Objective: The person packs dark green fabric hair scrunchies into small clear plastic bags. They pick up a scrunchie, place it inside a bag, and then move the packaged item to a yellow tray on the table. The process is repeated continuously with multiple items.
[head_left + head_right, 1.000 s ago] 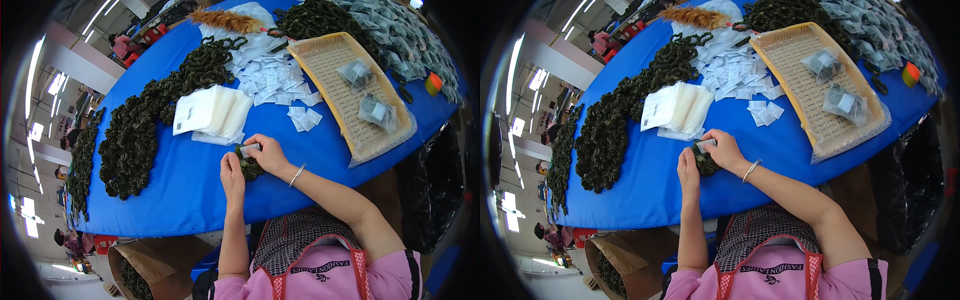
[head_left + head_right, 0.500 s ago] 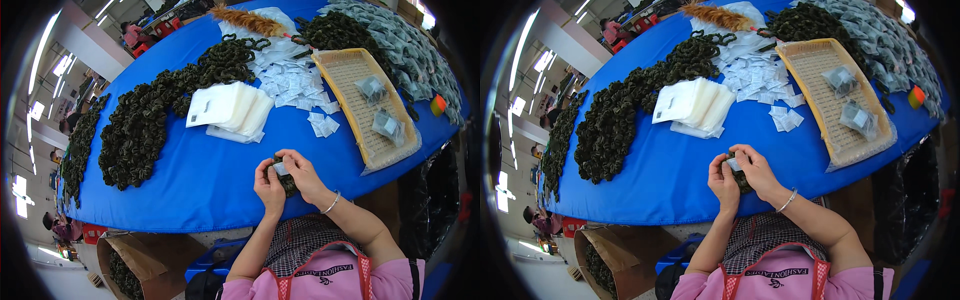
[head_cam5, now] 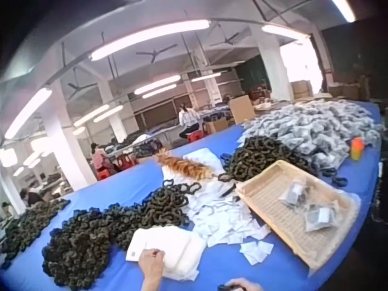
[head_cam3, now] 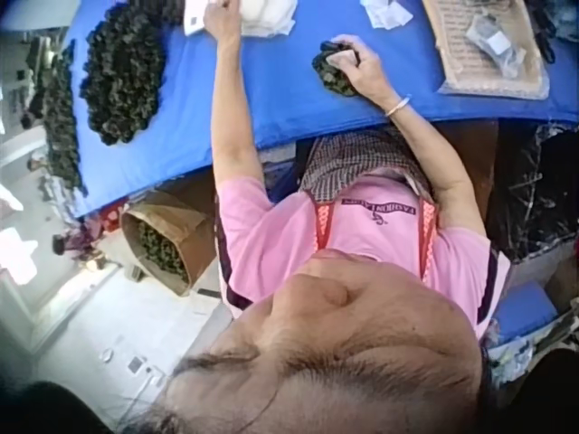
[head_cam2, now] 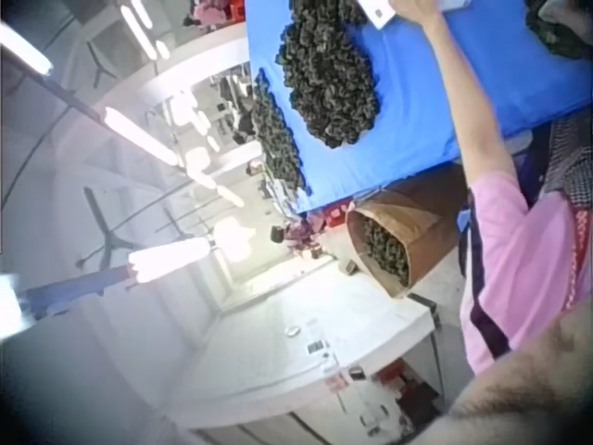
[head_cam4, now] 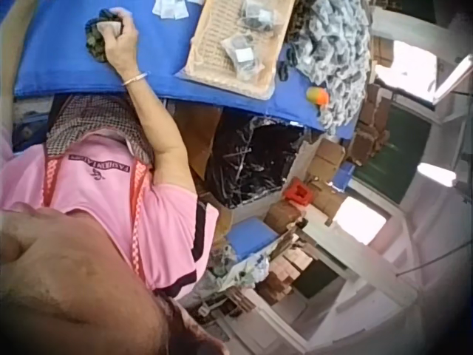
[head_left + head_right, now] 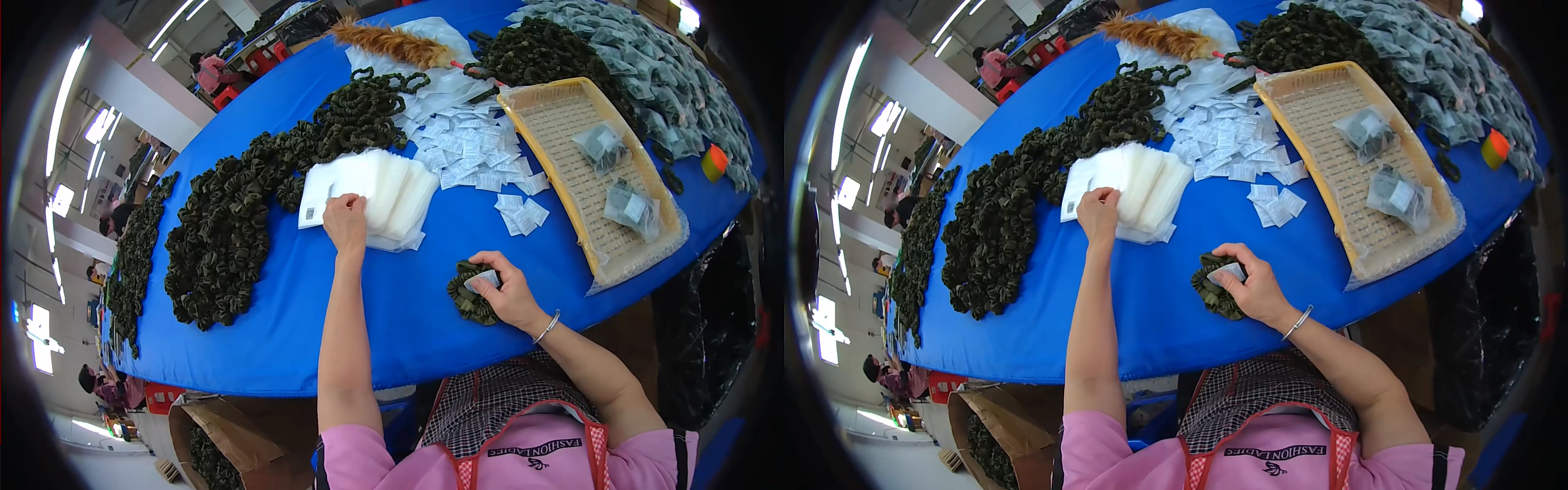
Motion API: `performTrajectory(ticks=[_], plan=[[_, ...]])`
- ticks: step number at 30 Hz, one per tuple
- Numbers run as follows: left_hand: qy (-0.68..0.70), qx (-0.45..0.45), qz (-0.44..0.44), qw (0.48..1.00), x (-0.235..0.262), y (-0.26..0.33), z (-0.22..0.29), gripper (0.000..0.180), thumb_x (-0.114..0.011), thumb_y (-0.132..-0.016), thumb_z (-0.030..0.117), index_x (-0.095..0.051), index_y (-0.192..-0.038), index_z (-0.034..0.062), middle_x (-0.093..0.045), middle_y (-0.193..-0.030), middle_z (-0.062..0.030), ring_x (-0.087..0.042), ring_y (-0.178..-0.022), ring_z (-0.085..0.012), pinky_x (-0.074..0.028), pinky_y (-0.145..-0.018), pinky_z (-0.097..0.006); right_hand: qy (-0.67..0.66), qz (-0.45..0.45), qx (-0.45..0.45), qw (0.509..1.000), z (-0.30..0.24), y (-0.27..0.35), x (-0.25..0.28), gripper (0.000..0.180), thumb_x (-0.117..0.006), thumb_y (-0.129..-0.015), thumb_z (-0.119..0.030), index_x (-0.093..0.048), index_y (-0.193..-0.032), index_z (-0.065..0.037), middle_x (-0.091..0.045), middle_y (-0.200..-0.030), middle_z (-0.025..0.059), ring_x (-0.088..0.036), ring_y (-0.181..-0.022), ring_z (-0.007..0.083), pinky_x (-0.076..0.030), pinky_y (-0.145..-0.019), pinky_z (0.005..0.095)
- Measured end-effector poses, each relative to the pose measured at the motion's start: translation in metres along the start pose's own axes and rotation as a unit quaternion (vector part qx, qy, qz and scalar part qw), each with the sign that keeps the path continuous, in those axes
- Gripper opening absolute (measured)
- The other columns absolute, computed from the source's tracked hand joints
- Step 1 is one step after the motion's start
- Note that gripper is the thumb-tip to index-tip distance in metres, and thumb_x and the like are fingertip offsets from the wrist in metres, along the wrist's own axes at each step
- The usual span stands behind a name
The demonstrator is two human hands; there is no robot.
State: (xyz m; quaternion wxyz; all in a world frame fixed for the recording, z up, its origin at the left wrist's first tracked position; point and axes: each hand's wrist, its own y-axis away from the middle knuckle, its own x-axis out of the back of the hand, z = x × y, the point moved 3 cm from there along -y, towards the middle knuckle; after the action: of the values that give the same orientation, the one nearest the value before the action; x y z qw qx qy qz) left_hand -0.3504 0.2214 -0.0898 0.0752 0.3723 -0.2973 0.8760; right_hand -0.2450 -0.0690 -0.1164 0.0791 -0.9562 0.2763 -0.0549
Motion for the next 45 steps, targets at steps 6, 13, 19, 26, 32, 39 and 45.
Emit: performTrajectory(ticks=[6, 13, 19, 26, 32, 39, 45], plan=[[-0.034, 0.084, -0.054, 0.994, -0.007, -0.021, -0.014, 0.018, -0.064, -0.079, 0.019, -0.071, -0.083, 0.0028, -0.068, -0.076, -0.015, -0.065, -0.072, -0.029, -0.05, -0.07, -0.038, 0.03, -0.022, 0.027, 0.999, -0.006, -0.004, -0.003, 0.026, -0.065, -0.086, -0.014, -0.057, -0.109, -0.005, -0.064, -0.094, 0.008, -0.061, -0.083, 0.0156, -0.048, -0.075, 0.0283], [0.147, 0.075, -0.188, 0.968, 0.068, 0.065, 0.027, 0.018, -0.064, -0.083, 0.013, -0.066, -0.087, -0.0034, -0.067, -0.073, -0.0106, -0.062, -0.066, -0.0165, -0.047, -0.062, -0.028, -0.007, 0.073, 0.044, 0.996, -0.006, -0.004, 0.01, 0.024, -0.064, -0.085, -0.01, -0.057, -0.107, -0.004, -0.062, -0.094, 0.006, -0.059, -0.083, 0.0143, -0.048, -0.076, 0.028], [0.084, -0.062, -0.307, 0.946, 0.064, 0.178, 0.071, 0.012, -0.068, -0.076, 0.01, -0.066, -0.086, 0.0043, -0.06, -0.075, -0.0096, -0.059, -0.071, -0.0266, -0.046, -0.064, -0.037, -0.172, 0.096, 0.021, 0.98, -0.045, 0.023, 0.031, 0.022, -0.063, -0.087, -0.007, -0.056, -0.107, -0.002, -0.061, -0.102, 0.0058, -0.058, -0.093, 0.0114, -0.047, -0.08, 0.0258], [0.03, -0.071, -0.179, 0.981, 0.047, 0.193, 0.07, 0.013, -0.067, -0.074, 0.006, -0.067, -0.087, 0.0058, -0.06, -0.077, -0.0083, -0.06, -0.071, -0.0272, -0.047, -0.062, -0.036, 0.151, -0.127, 0.108, 0.974, -0.013, 0.023, -0.013, 0.029, -0.063, -0.083, -0.009, -0.056, -0.11, -0.005, -0.063, -0.101, 0.0114, -0.062, -0.091, 0.0274, -0.049, -0.078, 0.0344], [0.034, -0.112, -0.126, 0.985, 0.047, 0.198, 0.077, 0.008, -0.065, -0.076, 0.004, -0.068, -0.084, 0.005, -0.062, -0.076, -0.0087, -0.061, -0.07, -0.0271, -0.047, -0.062, -0.035, 0.156, -0.11, 0.059, 0.98, -0.012, 0.028, -0.013, 0.032, -0.062, -0.085, -0.011, -0.054, -0.115, -0.006, -0.062, -0.104, 0.0124, -0.062, -0.093, 0.0282, -0.049, -0.078, 0.0358], [0.052, -0.027, -0.13, 0.99, 0.046, 0.183, 0.069, 0.006, -0.062, -0.082, 0.008, -0.066, -0.083, 0.0035, -0.064, -0.077, -0.0119, -0.062, -0.069, -0.0302, -0.047, -0.062, -0.037, 0.222, -0.11, 0.052, 0.967, -0.018, 0.028, -0.018, 0.035, -0.062, -0.085, -0.013, -0.05, -0.118, -0.009, -0.06, -0.095, 0.0131, -0.059, -0.085, 0.0303, -0.047, -0.073, 0.0385], [0.058, -0.075, -0.146, 0.985, 0.049, 0.168, 0.071, 0.007, -0.056, -0.085, 0.006, -0.06, -0.082, 0.0023, -0.061, -0.078, -0.0134, -0.06, -0.072, -0.0326, -0.045, -0.062, -0.042, 0.253, -0.118, 0.038, 0.959, -0.024, 0.029, -0.017, 0.038, -0.06, -0.085, -0.014, -0.047, -0.12, -0.01, -0.06, -0.091, 0.0163, -0.058, -0.085, 0.0339, -0.046, -0.072, 0.0449]])
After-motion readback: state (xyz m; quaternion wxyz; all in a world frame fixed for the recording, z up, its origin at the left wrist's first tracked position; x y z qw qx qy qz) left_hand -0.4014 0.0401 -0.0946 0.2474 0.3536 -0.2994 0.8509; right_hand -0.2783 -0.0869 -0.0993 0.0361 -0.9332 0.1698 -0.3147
